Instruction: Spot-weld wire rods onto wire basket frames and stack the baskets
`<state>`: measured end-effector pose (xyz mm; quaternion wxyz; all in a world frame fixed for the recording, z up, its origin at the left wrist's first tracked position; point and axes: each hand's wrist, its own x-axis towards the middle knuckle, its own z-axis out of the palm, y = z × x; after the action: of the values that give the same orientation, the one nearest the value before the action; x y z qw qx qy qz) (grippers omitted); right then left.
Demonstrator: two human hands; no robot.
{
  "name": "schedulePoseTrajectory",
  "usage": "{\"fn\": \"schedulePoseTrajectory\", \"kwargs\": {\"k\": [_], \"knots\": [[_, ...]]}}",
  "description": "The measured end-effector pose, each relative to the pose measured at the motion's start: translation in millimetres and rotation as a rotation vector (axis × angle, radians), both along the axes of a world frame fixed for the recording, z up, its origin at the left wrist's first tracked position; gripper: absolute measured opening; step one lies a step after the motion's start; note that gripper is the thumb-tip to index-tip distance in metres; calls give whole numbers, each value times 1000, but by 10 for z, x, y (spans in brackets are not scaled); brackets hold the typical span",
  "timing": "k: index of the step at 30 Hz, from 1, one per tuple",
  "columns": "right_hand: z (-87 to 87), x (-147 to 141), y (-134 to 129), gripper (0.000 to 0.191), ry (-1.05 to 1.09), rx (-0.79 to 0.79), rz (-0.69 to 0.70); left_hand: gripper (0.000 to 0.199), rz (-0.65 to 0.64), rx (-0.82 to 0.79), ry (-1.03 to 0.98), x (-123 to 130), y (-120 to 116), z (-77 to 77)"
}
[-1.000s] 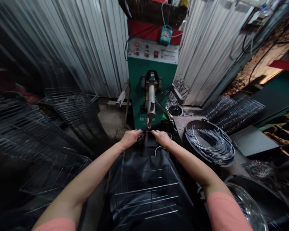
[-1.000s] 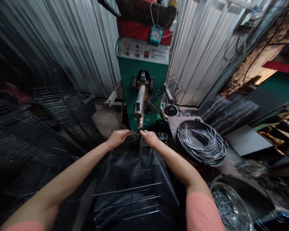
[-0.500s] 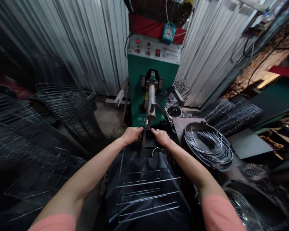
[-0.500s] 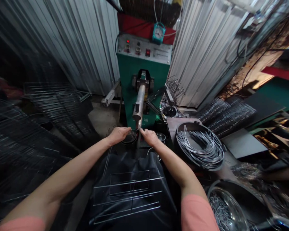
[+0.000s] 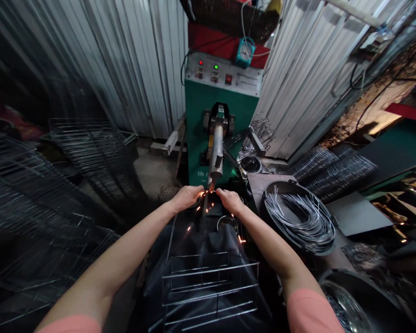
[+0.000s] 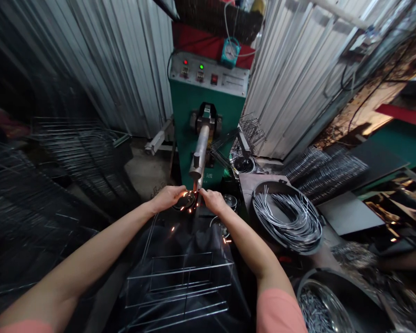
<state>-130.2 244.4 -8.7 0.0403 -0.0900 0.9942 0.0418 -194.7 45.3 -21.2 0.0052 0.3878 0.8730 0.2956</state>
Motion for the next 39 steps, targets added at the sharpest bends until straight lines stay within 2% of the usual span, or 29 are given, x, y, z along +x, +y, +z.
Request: {"fn": "schedulePoseTrajectory", "kwargs": {"k": [4,9,15,19,22,27,33,39], "knots": [[-34,-47,45,28,32,-101,-4,18,-7,40,-56,-35,1,-14],[-37,-115,109,21,45,-350,-48,16,28,65,-131,-86,15,3],[-69,-179,167,21,24,-672,-32,13,9,92,-239,-132,32,53],[-127,-39,288,29,-46,-973,-65,13,12,102,-261,-135,52,58],[-199,126,376,36,-56,-1117,-157,13,14,114,-281,-137,61,48],[-304,228,366,35,19,-1210,-355,12,25,137,-326,-137,42,47],[-355,193,312,31,-21,-1276,-428,13,51,150,-371,-131,58,48],[-285,216,264,29,-3,-1276,-468,17,75,164,-467,-125,46,32]]}}
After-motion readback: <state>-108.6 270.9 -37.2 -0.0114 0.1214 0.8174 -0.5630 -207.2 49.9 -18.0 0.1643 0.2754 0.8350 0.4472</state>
